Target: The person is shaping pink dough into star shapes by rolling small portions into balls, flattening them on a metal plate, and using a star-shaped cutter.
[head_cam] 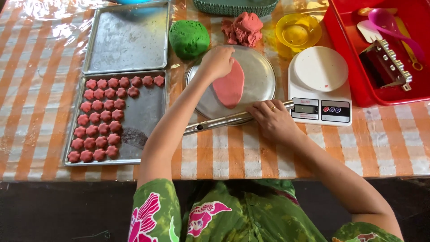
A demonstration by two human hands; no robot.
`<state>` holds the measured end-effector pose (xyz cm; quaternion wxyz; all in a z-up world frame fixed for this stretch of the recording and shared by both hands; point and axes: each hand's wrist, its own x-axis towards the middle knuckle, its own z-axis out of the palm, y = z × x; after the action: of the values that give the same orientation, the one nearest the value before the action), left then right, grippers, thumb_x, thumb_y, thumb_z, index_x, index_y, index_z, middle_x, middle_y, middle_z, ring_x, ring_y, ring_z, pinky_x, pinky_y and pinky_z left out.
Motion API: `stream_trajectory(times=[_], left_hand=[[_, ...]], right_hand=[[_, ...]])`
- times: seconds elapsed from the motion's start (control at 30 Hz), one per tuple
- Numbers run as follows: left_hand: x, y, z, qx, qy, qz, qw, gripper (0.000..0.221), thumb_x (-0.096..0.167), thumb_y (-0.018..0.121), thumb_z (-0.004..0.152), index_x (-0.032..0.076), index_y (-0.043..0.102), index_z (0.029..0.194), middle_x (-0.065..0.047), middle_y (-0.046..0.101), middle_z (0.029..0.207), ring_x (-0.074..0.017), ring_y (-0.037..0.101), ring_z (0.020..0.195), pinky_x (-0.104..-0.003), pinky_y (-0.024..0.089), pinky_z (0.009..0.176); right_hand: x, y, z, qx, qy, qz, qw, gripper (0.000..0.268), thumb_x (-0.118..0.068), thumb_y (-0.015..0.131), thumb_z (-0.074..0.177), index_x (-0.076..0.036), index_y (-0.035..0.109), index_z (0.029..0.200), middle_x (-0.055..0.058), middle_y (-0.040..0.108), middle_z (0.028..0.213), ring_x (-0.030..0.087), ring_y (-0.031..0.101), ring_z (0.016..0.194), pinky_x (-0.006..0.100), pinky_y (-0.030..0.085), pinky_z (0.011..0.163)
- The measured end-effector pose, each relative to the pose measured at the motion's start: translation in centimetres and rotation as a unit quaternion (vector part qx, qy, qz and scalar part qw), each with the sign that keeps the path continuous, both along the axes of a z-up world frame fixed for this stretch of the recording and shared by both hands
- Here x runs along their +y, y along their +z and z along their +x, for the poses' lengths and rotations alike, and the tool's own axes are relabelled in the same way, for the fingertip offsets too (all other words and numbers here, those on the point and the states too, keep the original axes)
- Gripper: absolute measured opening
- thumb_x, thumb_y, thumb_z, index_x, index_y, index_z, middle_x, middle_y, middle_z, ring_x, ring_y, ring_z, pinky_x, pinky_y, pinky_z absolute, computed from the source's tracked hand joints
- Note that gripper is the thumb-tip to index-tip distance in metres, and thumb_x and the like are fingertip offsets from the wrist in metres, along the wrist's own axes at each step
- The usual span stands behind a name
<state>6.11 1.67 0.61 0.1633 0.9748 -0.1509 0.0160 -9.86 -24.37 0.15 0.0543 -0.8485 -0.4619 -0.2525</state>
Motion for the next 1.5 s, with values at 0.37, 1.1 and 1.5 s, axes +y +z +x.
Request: stream_trajectory(times=[0.37, 1.1, 1.5], left_hand=[[0.1, 7.2, 0.2, 0.238, 0.018, -0.032, 0.970, 0.020, 0.014, 0.077, 0.090, 0.007, 0.062, 0.079, -0.004, 0.076, 0.087, -0.0086, 0.058, 0.057, -0.023, 0.049, 0.051], [0.5, 4.7, -12.4, -0.059, -0.137, 0.034, 0.988, 0.025, 0.031, 0.058, 0.099, 0.014, 0.075, 0.106, -0.007, 0.070, 0.114, -0.0307, 0.064, 0.108, -0.045, 0.053, 0.089], [-3.5, 1.4, -8.7, -0.019, 0.012, 0.052, 0.998, 0.082, 0.065, 0.043, 0.100, 0.002, 0.038, 0.152, -0.035, 0.031, 0.156, -0.0525, 0.022, 0.149, -0.066, 0.022, 0.118]], right_hand=[[-0.6, -0.3, 0.6, 0.018, 0.042, -0.007, 0.999, 0.046, -0.003, 0.057, 0.085, -0.007, 0.064, 0.131, 0.010, 0.059, 0.120, 0.027, 0.059, 0.098, 0.040, 0.044, 0.080], [-0.4, 1.3, -0.1, 0.063, 0.011, -0.044, 0.997, 0.019, -0.016, 0.060, 0.095, -0.015, 0.068, 0.113, 0.003, 0.061, 0.111, 0.020, 0.061, 0.102, 0.035, 0.044, 0.086], [-1.8, 0.1, 1.1, 0.088, 0.010, -0.026, 0.996, 0.035, -0.017, 0.057, 0.088, -0.020, 0.061, 0.122, 0.001, 0.063, 0.110, 0.022, 0.062, 0.102, 0.038, 0.044, 0.088]])
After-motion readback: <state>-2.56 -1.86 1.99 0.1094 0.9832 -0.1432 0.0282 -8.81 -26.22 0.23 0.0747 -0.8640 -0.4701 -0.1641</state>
